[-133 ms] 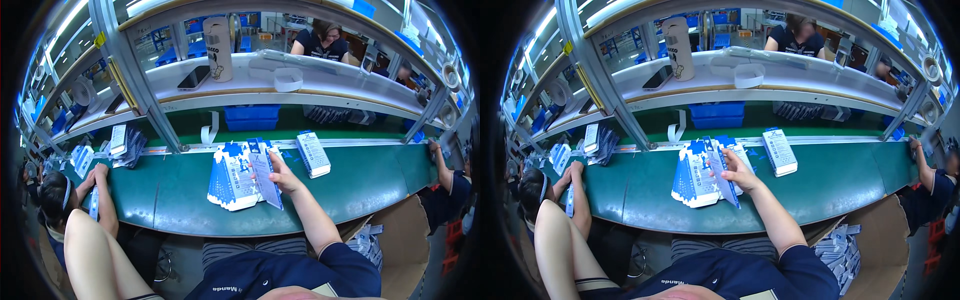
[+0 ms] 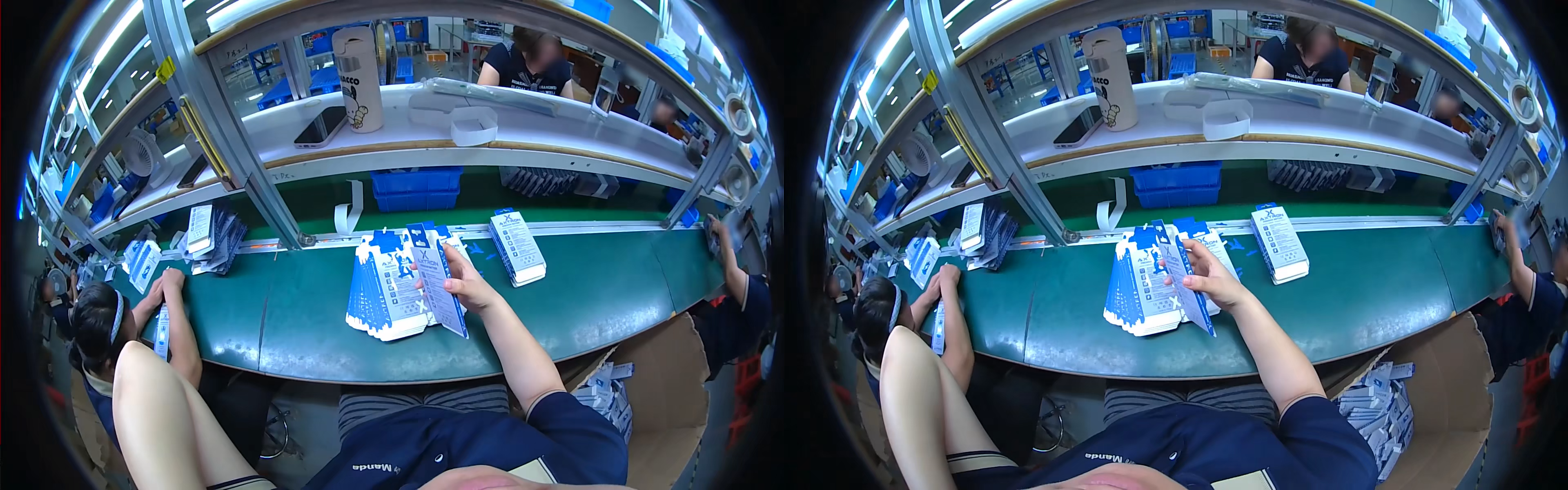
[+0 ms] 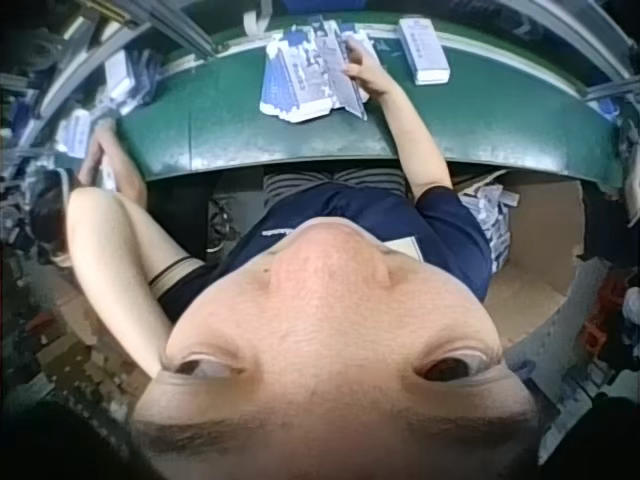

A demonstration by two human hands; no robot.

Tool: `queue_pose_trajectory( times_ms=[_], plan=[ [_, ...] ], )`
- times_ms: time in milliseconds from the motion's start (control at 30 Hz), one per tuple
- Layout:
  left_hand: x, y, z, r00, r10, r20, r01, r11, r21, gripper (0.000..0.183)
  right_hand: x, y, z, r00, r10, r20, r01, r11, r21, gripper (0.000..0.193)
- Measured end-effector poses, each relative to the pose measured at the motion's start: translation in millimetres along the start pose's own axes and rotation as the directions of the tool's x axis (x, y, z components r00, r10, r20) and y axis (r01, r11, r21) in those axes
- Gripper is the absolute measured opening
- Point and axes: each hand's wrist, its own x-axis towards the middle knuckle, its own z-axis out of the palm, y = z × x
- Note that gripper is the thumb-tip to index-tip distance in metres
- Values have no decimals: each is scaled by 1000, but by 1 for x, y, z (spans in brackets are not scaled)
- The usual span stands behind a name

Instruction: The person repeatedly folds small blue and white cardboard packages at a workstation. They pick up a flat piece, fold the sides and top flaps to form a small box, and place the finished unit on a growing stack. The process is continuous and repetitive throughout the clip.

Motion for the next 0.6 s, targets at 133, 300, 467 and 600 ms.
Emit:
queue_pose_trajectory(
  times_ms=[133,300,467,600],
  plan=[
    [-2,4,14,999,23,-38,-22,1000,12,30,1,4,-10,1000,-18,2,18,1000,5,105],
    [-7,9,28,997,38,-62,-35,998,46,33,-1,7,-17,999,-42,-3,42,999,29,104],
    [-16,38,24,997,38,-63,-28,987,160,36,-2,3,-10,1000,-25,16,25,999,24,104],
    [-19,63,23,961,169,-221,-166,986,32,34,-5,1,-10,999,-40,-30,39,998,-40,107]
  ],
)
